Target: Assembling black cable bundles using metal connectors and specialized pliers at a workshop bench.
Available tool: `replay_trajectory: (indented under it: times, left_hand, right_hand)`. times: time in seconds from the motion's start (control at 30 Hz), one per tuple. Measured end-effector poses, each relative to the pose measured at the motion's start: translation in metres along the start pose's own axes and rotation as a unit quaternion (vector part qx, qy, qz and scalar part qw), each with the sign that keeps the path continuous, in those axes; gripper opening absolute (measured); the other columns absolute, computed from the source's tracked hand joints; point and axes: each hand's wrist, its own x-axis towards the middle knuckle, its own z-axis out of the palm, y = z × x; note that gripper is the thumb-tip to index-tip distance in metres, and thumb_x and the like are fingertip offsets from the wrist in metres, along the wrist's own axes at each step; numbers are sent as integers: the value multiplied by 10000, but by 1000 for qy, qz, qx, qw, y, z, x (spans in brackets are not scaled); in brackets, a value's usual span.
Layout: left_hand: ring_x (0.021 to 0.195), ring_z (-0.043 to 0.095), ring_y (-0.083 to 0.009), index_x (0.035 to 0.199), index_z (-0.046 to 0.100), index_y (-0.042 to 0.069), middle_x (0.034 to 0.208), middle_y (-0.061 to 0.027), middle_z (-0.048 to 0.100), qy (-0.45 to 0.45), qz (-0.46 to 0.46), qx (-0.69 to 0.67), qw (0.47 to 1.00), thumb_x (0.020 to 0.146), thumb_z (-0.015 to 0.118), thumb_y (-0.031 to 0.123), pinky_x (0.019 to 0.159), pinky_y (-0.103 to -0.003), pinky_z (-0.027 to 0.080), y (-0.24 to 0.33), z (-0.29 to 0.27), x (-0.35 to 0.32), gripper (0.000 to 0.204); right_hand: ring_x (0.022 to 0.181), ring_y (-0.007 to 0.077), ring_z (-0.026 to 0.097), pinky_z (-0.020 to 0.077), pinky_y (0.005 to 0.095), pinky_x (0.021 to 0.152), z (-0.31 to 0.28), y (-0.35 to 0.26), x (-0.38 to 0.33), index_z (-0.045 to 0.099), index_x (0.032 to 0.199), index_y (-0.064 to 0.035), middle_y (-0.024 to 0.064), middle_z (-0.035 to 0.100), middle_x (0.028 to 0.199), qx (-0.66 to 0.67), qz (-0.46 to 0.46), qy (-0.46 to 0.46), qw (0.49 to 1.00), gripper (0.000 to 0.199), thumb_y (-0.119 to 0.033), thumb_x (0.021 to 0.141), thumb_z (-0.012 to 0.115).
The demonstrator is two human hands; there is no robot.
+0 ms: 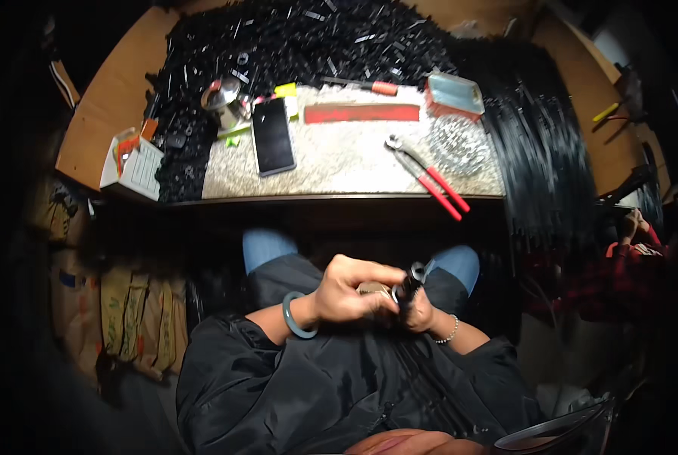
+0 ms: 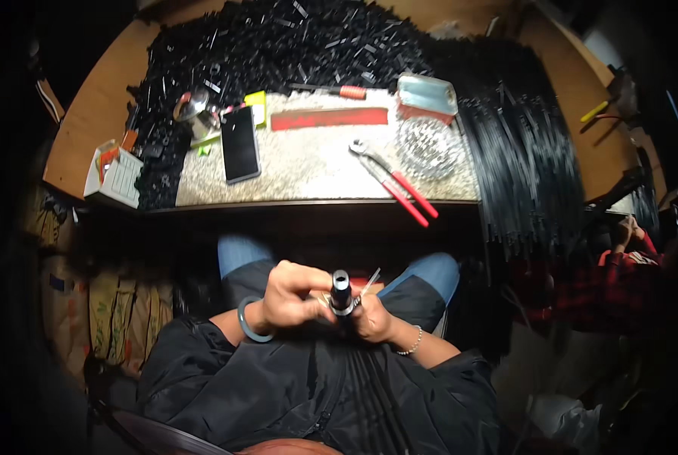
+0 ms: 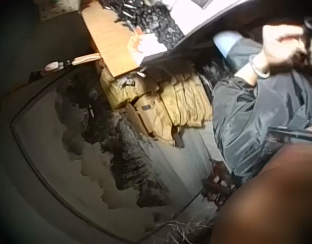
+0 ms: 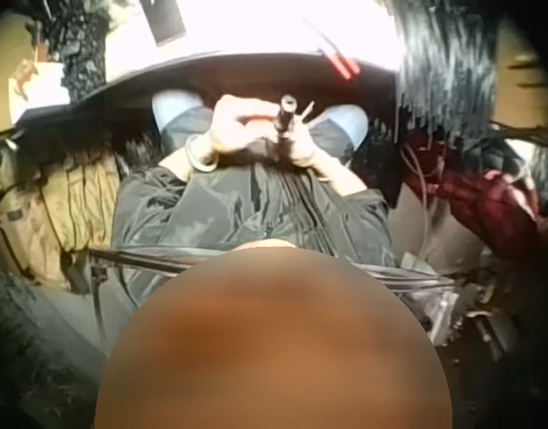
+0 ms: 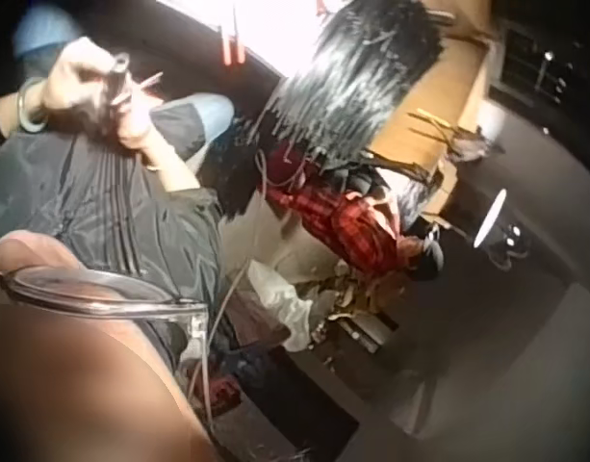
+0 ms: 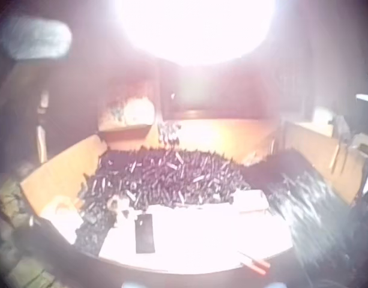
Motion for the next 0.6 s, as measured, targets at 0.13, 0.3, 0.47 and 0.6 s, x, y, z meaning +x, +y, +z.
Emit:
replay_trajectory:
  times: [0.13,0.3,0.47,0.6]
  left_hand:
    - [725,657,-200,1065,560,-49,887,-143,652,22,-136,-299,944,801,694,264,579,-313,554,-33,-16,27,430]
    - [1033,574,-223,1114,537,-12,1146,-107,543,36,-77,-329,941,790,681,385,862,-336,504,-46,-38,64,533]
    - [1183,476,-345,1238,426,-65,1255,-194,470,-73,-84,-393,913,835,652,297,985,-447,421,-55,-63,80,587]
    - [1148,510,-312,1240,418,-59,1178,-192,541,-31,-127,-378,916,855,633,248,1002,-422,402,-50,-59,83,538]
  right_hand:
    - [602,167,608,488,266,561,-14,-23,40,540,803,20,102,592,652,-42,53,23,997,669,-562,937,240]
    - [618,191,604,500,295,599,-39,-30,88,528,800,12,100,583,652,-63,36,1,997,618,-535,947,284]
    - [531,168,564,470,288,504,-39,-28,97,531,776,-13,82,554,613,29,19,30,999,464,-437,927,416]
    - [430,110,480,375,219,402,-31,-23,97,510,746,-19,56,504,532,-66,-57,117,989,449,-439,907,510]
